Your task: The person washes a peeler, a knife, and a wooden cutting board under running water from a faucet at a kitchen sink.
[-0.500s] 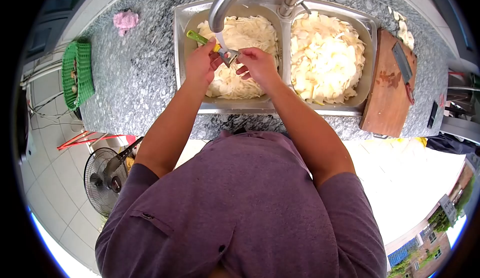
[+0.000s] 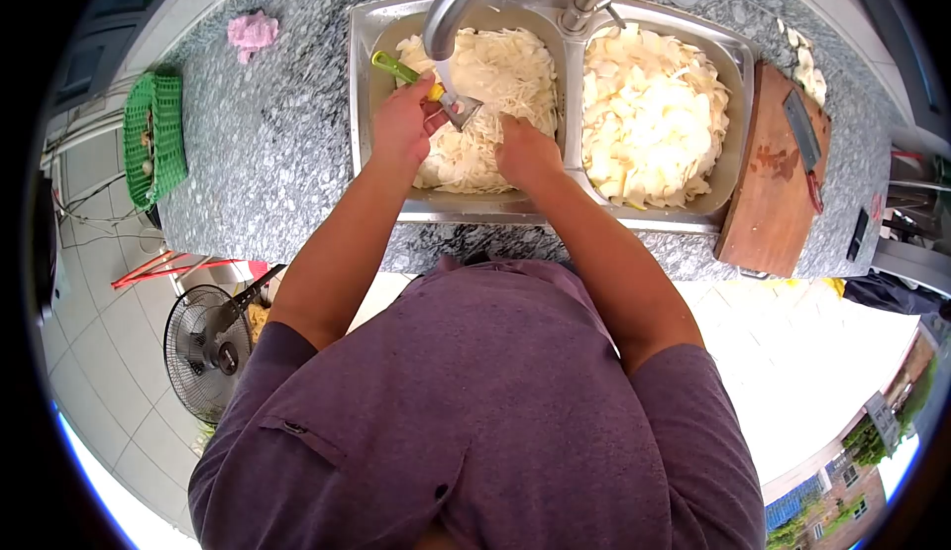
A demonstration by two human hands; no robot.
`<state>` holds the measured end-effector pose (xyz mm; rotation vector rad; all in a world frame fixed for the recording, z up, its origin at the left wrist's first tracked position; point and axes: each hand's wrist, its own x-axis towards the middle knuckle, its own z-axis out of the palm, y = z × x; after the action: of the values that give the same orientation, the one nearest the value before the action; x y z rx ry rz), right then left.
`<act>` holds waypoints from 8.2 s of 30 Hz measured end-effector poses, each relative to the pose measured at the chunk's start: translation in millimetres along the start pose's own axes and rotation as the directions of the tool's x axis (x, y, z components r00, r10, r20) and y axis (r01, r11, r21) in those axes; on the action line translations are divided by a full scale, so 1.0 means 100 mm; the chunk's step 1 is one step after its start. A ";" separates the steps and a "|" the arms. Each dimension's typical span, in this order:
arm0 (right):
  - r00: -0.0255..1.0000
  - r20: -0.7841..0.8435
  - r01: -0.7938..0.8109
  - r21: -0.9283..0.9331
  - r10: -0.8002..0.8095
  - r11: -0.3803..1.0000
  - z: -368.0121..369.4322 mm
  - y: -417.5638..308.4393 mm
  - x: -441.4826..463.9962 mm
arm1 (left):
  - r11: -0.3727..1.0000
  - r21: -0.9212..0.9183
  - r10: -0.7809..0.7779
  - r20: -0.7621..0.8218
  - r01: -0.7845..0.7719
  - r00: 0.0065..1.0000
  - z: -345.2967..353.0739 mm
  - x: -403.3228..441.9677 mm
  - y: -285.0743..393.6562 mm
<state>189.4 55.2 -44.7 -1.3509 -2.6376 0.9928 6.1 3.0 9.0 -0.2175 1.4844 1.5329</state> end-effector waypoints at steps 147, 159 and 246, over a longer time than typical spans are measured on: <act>0.766 -0.309 0.625 0.561 -0.563 0.542 -0.87 -1.60 -0.11 | 0.276 0.844 -0.031 0.487 -0.461 0.873 0.10 1.59 -0.82; 0.691 -0.239 0.633 0.655 -0.682 0.413 -0.80 -1.60 0.17 | 0.368 0.817 0.005 0.476 -0.444 0.879 0.18 1.18 -0.58; 0.996 -0.091 -0.024 -0.315 -0.005 0.949 -1.28 0.44 -0.85 | 0.839 -0.412 0.328 -0.138 -0.356 0.934 -2.35 -0.01 1.95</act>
<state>311.3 79.7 56.0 -1.4230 -2.8098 0.5058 -241.8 -158.9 84.4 -0.2695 1.2552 2.1642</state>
